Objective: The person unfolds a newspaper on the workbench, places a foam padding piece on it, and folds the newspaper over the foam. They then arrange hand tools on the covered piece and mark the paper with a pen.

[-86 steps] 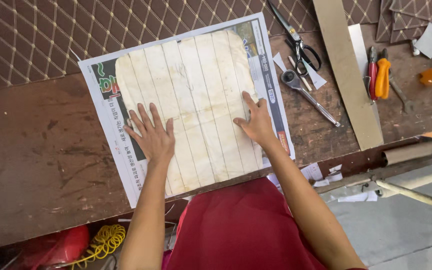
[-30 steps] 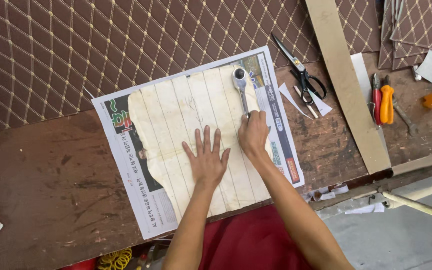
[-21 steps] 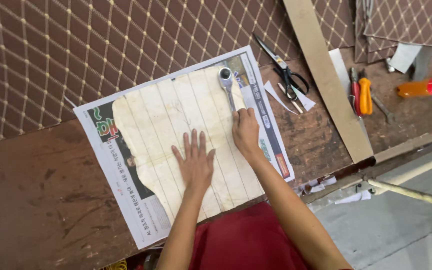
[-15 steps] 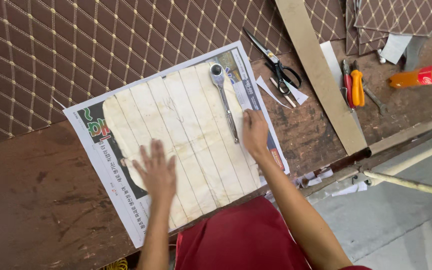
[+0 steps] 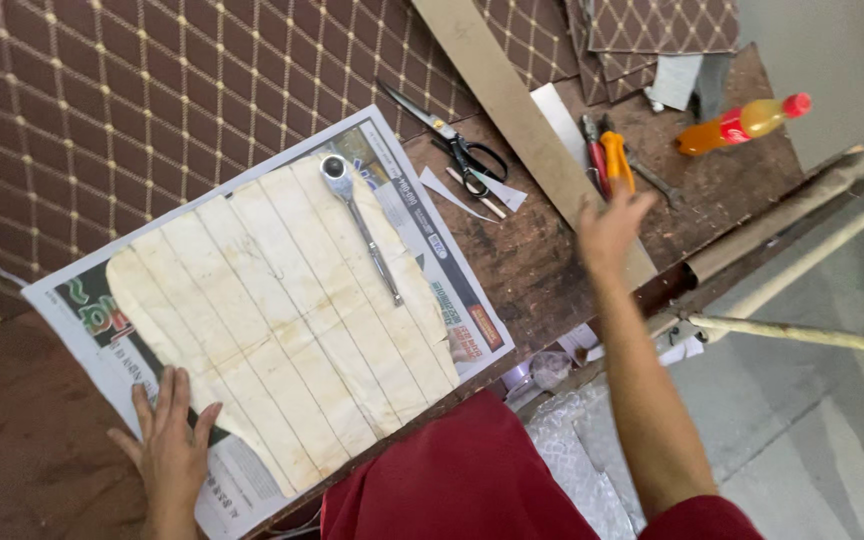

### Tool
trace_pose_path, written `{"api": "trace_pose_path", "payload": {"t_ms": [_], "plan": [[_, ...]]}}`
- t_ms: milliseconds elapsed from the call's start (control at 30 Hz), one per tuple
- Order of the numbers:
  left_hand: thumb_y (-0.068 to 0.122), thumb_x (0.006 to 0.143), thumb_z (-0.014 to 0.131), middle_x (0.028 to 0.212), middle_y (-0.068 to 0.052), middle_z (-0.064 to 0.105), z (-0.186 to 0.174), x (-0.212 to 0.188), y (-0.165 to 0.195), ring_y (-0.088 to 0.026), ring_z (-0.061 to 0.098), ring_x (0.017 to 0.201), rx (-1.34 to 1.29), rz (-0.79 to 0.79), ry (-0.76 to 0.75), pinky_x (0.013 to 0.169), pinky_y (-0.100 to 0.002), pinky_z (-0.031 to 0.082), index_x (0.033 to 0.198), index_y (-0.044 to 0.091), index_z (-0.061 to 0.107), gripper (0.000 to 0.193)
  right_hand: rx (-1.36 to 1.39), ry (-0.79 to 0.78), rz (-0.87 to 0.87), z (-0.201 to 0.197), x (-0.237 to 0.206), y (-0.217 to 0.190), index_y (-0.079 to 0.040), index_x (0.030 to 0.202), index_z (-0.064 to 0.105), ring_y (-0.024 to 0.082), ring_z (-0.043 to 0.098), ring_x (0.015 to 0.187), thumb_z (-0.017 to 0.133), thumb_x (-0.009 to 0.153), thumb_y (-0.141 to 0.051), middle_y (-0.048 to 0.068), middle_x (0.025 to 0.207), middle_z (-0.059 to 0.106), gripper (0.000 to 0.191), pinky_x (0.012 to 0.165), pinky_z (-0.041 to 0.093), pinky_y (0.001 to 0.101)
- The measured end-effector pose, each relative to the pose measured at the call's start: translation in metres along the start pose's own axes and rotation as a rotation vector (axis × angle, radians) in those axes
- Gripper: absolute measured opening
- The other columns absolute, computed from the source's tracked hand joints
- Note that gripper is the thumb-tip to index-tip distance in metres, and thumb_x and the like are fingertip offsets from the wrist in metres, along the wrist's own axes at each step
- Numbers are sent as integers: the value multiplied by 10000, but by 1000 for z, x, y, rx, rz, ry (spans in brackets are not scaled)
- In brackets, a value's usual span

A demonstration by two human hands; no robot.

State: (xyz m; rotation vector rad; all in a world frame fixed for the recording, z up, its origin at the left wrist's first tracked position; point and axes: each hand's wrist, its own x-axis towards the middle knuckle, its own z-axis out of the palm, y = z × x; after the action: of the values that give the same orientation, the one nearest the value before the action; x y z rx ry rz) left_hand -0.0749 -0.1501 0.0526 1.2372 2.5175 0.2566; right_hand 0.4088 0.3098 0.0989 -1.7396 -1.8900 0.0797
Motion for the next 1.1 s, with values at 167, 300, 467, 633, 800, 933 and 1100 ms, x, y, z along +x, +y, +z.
{"api": "trace_pose_path", "payload": {"t_ms": [167, 300, 467, 633, 800, 933, 1100], "plan": [[479, 930, 588, 1660, -22, 341, -17, 1, -2, -315, 178, 1573, 28, -3, -29, 1185, -721, 63, 1588, 185, 393, 746, -302, -498, 264, -4, 83, 46, -25, 1432, 606, 514, 506, 1255, 855, 905, -599, 373, 1429, 449, 818, 990, 449, 574], [489, 859, 651, 1655, 72, 323, -37, 5, -5, -258, 178, 1558, 65, -58, -92, 1187, -693, 142, 1549, 250, 410, 769, 246, -661, 272, 13, 96, 56, 110, 1150, 705, 174, 682, 877, 902, 931, -386, 111, 1036, 719, 576, 716, 539, 338], [479, 839, 690, 1637, 100, 335, -57, 4, 4, -246, 208, 1542, 65, -54, -97, 1178, -689, 186, 1544, 256, 427, 785, 179, -688, 113, 17, 99, 51, 40, 1237, 630, 186, 671, 932, 837, 939, -289, 103, 1093, 682, 490, 756, 537, 333], [464, 806, 714, 1632, 97, 353, -68, 4, 4, -242, 247, 1514, 31, -36, -102, 1174, -690, 198, 1526, 249, 441, 800, 550, -722, 131, -18, 49, -19, -31, 1324, 554, 197, 659, 986, 773, 947, -193, 95, 1149, 644, 465, 796, 535, 327], [525, 796, 704, 1628, 103, 340, -63, 8, -6, -243, 191, 1528, 76, 12, -110, 1192, -719, 84, 1523, 256, 442, 819, 860, -1019, 180, 12, -98, -180, 68, 1316, 596, 194, 689, 931, 741, 879, -135, 118, 1144, 707, 503, 753, 569, 324], [586, 779, 694, 1625, 95, 316, -54, 12, -16, -259, 137, 1535, 56, 62, -116, 1153, -771, -6, 1505, 253, 437, 839, 628, -848, -81, 63, -228, -336, 57, 1233, 553, 267, 706, 930, 859, 799, -338, 180, 1153, 626, 662, 730, 600, 370], [528, 777, 733, 1604, 78, 369, -50, 7, -27, -279, 176, 1532, -71, 109, -47, 1133, -808, 27, 1511, 223, 480, 834, 359, -726, -229, 103, -298, -465, 9, 1138, 549, 434, 667, 775, 806, 837, -412, 238, 1128, 522, 578, 657, 549, 499]]}}
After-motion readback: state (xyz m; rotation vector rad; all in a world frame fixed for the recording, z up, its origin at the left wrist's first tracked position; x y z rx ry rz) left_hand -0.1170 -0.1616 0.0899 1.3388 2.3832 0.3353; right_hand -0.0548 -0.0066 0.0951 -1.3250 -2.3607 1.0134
